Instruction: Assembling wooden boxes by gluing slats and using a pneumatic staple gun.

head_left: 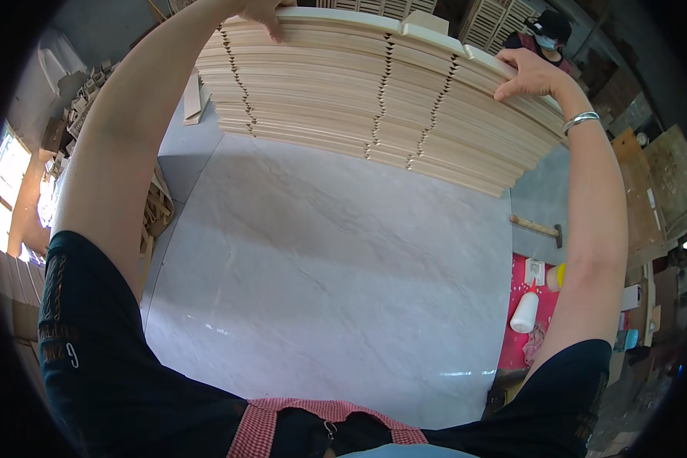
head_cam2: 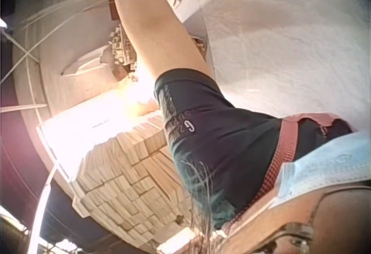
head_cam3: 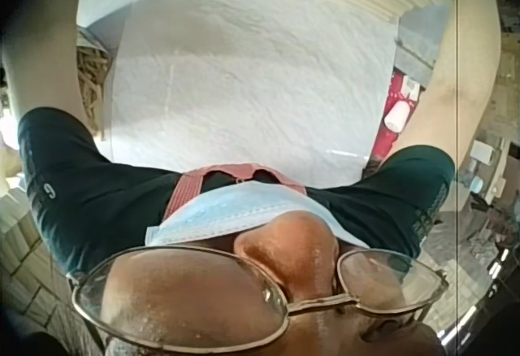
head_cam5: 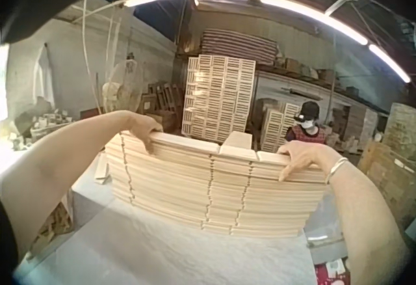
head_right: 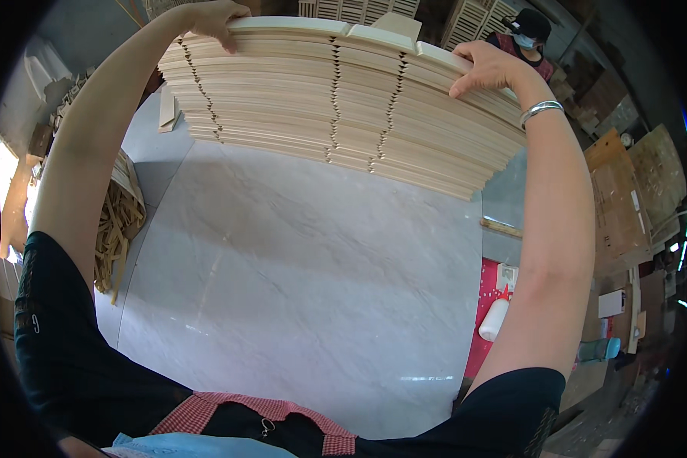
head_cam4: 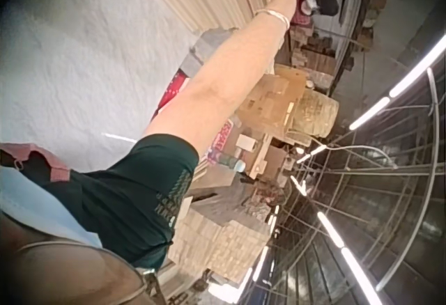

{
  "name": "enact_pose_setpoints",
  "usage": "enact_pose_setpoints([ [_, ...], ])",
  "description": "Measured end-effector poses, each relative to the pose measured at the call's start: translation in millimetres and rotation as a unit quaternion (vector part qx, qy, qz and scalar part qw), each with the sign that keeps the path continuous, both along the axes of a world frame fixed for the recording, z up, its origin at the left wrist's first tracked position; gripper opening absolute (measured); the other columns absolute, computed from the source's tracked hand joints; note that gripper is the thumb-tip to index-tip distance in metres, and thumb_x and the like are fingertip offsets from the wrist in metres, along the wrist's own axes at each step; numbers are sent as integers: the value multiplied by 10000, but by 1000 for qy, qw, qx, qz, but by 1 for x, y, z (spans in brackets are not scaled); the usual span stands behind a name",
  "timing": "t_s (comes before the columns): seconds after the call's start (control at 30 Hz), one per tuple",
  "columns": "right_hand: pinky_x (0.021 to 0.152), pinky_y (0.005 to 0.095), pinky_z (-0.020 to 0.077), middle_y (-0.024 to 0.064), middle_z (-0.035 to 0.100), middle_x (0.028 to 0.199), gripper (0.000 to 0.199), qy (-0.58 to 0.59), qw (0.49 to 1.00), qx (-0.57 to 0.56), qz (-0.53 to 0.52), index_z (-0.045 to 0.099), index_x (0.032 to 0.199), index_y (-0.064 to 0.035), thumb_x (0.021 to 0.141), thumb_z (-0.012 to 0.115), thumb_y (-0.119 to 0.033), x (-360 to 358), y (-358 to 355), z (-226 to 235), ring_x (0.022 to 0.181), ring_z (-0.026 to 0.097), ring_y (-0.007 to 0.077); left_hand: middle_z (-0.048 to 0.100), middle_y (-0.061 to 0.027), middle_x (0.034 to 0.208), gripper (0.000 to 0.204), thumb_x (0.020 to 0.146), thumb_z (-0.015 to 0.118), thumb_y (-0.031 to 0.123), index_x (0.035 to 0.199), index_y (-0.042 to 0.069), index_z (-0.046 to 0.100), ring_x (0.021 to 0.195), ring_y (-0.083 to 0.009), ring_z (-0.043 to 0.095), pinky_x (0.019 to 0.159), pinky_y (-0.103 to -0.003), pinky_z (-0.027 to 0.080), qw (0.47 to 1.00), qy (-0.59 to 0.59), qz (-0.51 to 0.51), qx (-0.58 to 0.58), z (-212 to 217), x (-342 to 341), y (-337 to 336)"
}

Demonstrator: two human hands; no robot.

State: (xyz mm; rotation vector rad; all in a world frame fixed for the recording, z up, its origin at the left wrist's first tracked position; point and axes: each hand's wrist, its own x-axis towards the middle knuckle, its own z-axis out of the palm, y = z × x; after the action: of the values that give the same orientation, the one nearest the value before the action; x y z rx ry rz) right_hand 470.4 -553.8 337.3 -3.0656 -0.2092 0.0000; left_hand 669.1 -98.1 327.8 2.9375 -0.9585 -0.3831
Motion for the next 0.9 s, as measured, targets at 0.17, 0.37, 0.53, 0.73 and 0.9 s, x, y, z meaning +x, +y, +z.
enact_pose_setpoints([
  [0.17, 909, 351, 495, 89, 692, 1030, 583, -13, 1000, 11, 10, 667, 1099, -6, 602, 886, -217, -6, -7, 7, 890, 585, 247, 585, -138, 1372, 794, 743, 898, 382, 1374, 48, 552, 1230, -320, 545, 1084, -419, 422, 1000, 5, -5, -24, 0, 6, 3],
  [0.37, 863, 358, 521, 95, 716, 1007, 611, -85, 994, -14, 61, 673, 1106, 9, 588, 889, -233, -19, 4, 14, 846, 602, 249, 640, -133, 1295, 745, 743, 899, 373, 1332, 40, 588, 1182, -303, 581, 1079, -397, 424, 997, -15, 9, -75, -2, 12, 57],
  [0.53, 856, 335, 513, 106, 700, 1013, 639, -52, 997, 39, 34, 659, 1152, 10, 605, 882, -232, -105, 7, -3, 849, 585, 251, 697, -127, 1062, 531, 728, 862, 245, 1150, 4, 648, 903, -263, 621, 892, -327, 478, 986, -143, 4, -85, 20, -188, 19],
  [0.73, 818, 376, 509, 75, 669, 1055, 499, -82, 992, -3, 101, 630, 1046, -58, 623, 851, -205, -285, 66, -114, 914, 628, 267, 707, -144, 1128, 707, 629, 869, 154, 1280, 24, 628, 892, -287, 688, 851, -367, 549, 987, -92, -4, -128, -134, -338, 97],
  [0.9, 833, 392, 506, 74, 604, 979, 443, 43, 997, 16, 55, 602, 986, -81, 647, 839, -240, -382, 132, -171, 920, 601, 288, 685, -144, 1149, 629, 644, 842, 141, 1223, 43, 613, 1013, -354, 642, 891, -424, 517, 996, 17, 24, -89, -205, -453, 140],
])
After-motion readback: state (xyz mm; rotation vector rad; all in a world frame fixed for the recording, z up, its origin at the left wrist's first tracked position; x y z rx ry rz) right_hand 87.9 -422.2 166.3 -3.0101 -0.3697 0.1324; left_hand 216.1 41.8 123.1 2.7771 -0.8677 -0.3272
